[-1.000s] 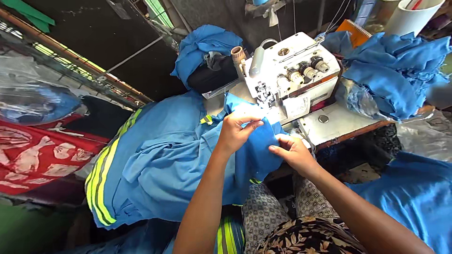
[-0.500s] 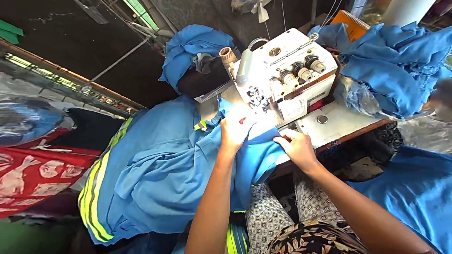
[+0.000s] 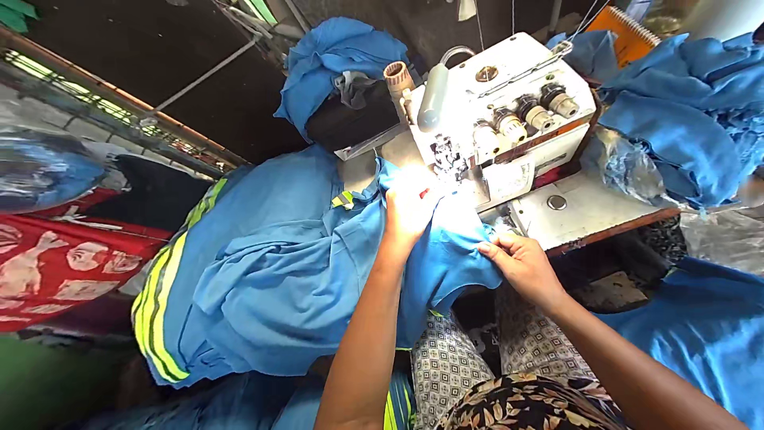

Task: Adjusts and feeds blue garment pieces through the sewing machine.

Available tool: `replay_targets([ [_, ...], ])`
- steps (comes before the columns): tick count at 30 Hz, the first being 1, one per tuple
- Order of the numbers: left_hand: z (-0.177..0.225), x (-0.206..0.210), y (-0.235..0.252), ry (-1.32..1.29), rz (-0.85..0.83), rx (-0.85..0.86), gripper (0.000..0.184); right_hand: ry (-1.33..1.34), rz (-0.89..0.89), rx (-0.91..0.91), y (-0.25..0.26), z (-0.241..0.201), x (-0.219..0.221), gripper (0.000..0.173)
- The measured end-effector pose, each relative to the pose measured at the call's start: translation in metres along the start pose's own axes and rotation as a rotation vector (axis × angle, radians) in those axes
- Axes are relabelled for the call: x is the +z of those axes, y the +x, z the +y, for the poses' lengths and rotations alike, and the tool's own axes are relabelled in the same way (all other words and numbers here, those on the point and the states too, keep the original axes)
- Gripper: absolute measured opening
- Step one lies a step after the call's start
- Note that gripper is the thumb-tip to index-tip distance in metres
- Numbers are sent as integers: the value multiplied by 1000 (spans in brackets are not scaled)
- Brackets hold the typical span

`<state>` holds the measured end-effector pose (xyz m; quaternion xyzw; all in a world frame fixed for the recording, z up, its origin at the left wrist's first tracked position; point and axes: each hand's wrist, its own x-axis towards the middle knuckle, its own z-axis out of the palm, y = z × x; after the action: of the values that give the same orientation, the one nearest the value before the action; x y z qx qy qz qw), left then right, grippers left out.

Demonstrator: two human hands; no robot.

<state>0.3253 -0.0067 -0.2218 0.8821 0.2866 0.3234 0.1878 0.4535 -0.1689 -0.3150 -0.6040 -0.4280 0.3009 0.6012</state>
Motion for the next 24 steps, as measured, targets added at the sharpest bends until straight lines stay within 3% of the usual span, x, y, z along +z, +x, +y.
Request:
replay_targets([
  [9, -4, 3, -6, 24, 102, 144, 10, -9, -14, 0, -19, 1, -4, 21],
  [14, -5, 25, -75, 150, 505, 221, 13, 145, -14, 15, -45, 0, -14, 10],
  [19, 9, 76, -163, 123, 363, 378, 29, 350, 10, 47, -49, -10, -15, 3],
  [21, 14, 90, -168, 182, 337, 381, 46, 439, 18, 51, -48, -16, -10, 5],
  [24, 19, 94, -153, 280, 417, 287, 53, 521, 55, 33, -48, -23, -1, 7],
])
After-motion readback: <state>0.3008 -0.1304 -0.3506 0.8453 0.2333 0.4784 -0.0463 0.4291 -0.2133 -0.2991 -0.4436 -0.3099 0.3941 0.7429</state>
